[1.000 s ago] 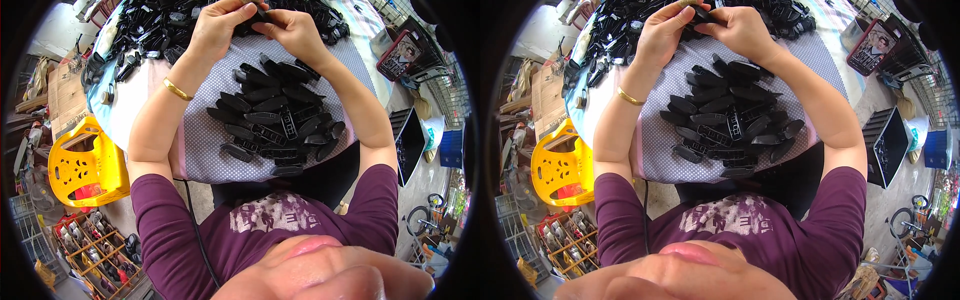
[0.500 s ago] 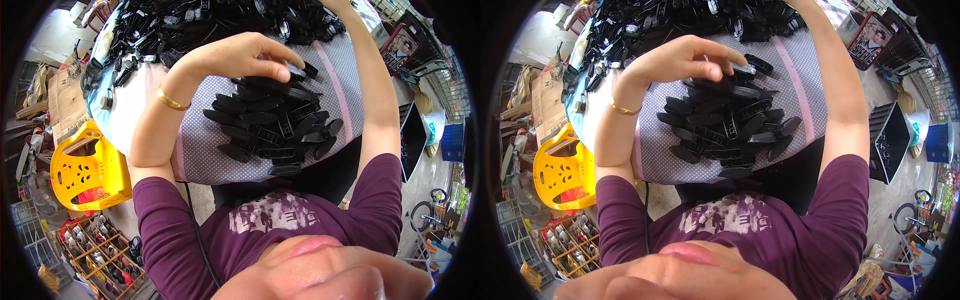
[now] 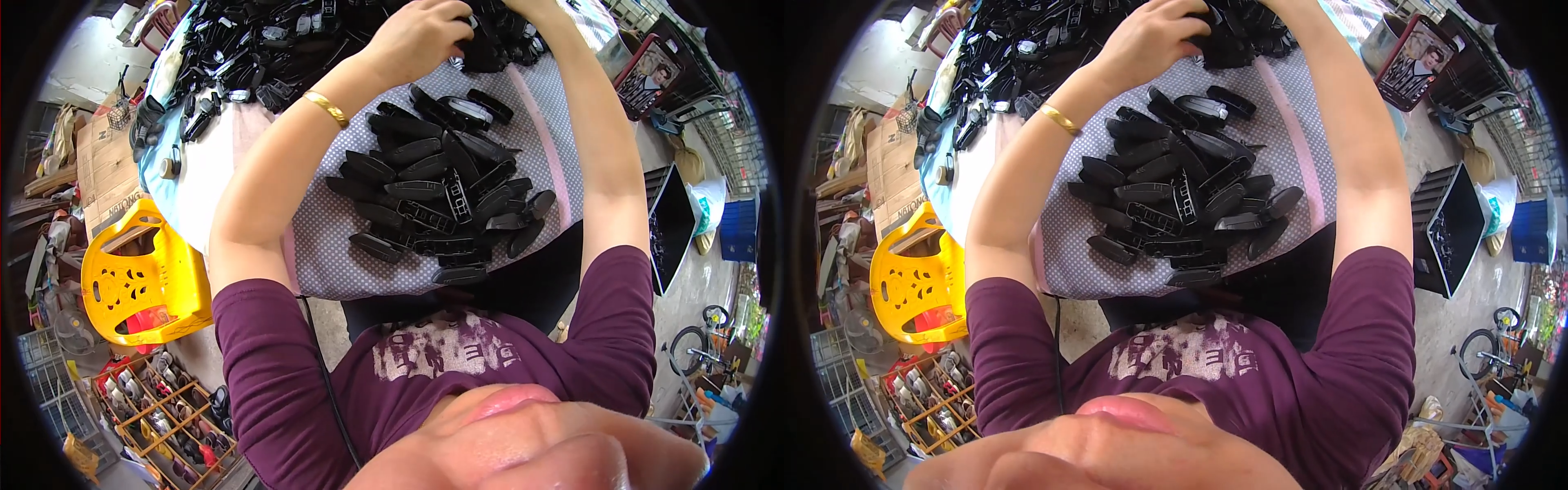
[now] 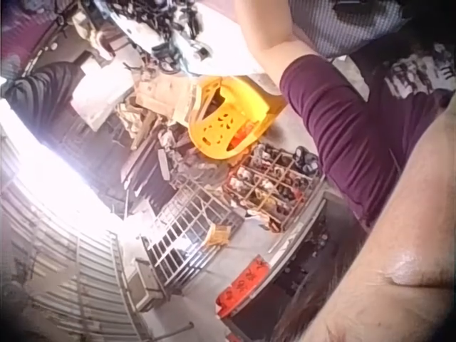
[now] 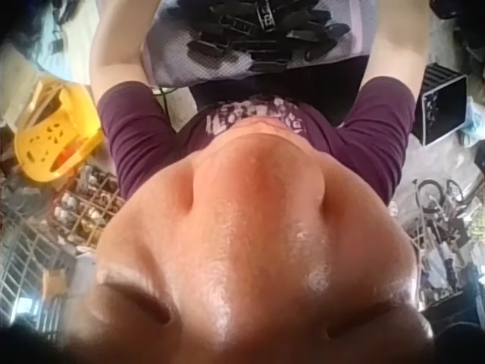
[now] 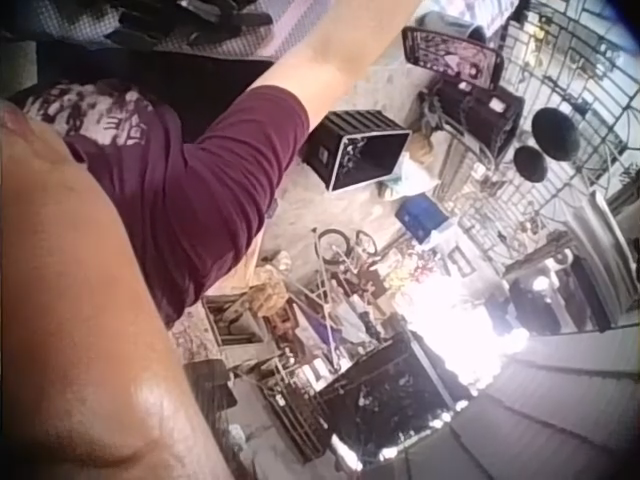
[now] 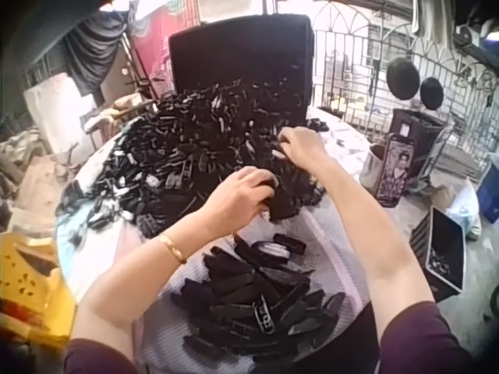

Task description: Assembling or inspecting small black plastic components at a workstation.

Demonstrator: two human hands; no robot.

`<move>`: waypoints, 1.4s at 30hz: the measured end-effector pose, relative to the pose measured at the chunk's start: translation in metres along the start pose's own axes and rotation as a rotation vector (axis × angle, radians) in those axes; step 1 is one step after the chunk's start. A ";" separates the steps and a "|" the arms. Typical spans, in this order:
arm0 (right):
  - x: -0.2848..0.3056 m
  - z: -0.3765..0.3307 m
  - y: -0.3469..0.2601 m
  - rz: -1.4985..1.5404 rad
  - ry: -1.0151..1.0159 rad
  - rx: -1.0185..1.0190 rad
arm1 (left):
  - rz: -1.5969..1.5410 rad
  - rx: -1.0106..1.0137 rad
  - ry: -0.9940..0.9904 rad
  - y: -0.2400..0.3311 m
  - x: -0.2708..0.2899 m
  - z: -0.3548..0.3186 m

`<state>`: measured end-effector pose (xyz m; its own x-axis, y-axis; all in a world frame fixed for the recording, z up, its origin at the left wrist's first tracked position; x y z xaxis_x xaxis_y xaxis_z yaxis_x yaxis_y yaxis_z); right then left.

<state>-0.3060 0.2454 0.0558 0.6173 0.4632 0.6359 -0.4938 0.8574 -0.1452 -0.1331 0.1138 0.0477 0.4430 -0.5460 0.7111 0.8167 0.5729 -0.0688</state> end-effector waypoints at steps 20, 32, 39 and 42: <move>0.008 -0.087 -0.109 1.211 -0.479 -0.676 | -0.919 1.158 0.539 -0.070 0.029 -0.094; 0.017 -0.092 -0.116 1.170 -0.476 -0.659 | -1.061 1.090 0.737 -0.068 0.046 -0.094; 0.021 -0.101 -0.125 1.191 -0.289 -0.698 | -0.913 1.050 0.762 -0.063 0.058 -0.086; 0.021 -0.106 -0.129 1.264 -0.312 -0.807 | -0.898 1.042 0.757 -0.062 0.059 -0.087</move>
<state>-0.1643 0.1680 0.0075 -0.1380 0.9851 -0.1028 -0.0632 -0.1124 -0.9917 -0.1257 -0.0073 0.0336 0.3084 -0.9115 -0.2721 0.4417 -0.1161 0.8896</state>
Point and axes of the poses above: each hand's wrist, its own z-axis towards the middle knuckle, its own x-axis out of the back of the hand, y = z × x, the point moved 7 cm from there along z, towards the middle knuckle, and after that the axes turned 13 degrees about y, right-handed, at the moved point
